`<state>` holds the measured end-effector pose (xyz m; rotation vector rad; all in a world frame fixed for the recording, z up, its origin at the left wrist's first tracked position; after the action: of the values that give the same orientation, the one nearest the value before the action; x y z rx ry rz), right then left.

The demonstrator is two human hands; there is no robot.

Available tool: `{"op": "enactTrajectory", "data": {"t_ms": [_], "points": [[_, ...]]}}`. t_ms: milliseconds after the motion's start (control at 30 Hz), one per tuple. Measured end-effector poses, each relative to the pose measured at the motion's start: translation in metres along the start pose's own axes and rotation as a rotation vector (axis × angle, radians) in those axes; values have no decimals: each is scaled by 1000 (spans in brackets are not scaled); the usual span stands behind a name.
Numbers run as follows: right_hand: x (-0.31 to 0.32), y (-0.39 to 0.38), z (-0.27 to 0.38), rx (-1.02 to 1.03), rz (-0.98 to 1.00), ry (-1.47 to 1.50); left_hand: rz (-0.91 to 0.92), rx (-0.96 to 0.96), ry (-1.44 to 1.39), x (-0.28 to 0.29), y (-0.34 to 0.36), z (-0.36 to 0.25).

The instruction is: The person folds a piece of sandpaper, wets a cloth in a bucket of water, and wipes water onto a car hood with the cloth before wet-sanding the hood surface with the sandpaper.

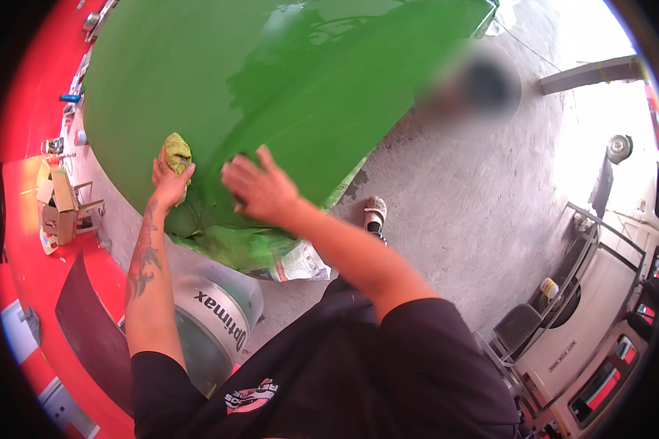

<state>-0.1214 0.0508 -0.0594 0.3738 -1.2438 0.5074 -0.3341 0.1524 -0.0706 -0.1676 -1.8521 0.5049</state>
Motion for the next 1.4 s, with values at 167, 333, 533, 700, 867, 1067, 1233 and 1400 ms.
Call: {"op": "enactTrajectory", "data": {"t_ms": [167,333,533,700,867,1067,1233,1400], "points": [[64,-29,-222,-584,-213,-154,-2,-6,2,9,-4,-8],[56,-17,-202,-732,-166,-189,-10,10,19,6,-2,-4],[3,12,-44,-134,-95,-22,-8,6,11,6,-2,-2],[59,-13,-188,-338,-208,-134,-34,8,11,11,-3,6],[80,-44,-320,-764,-292,-127,-16,15,19,6,-3,-10],[53,-27,-217,-411,-330,-131,-19,13,28,7,-5,3],[94,-54,-352,-770,-313,-182,-39,-25,24,6,2,2],[71,-31,-264,-719,-423,-234,-37,-3,15,8,-3,0]]}}
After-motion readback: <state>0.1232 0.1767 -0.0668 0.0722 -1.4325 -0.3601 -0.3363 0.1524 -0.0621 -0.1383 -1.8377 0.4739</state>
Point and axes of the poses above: each hand's wrist, its own y-axis towards the middle knuckle, its own x-axis out of the back of the hand, z = x × y, the point moved 9 cm from there along y, towards the middle knuckle, and after that the axes turned 4 degrees about -y, right-handed, at the moved point
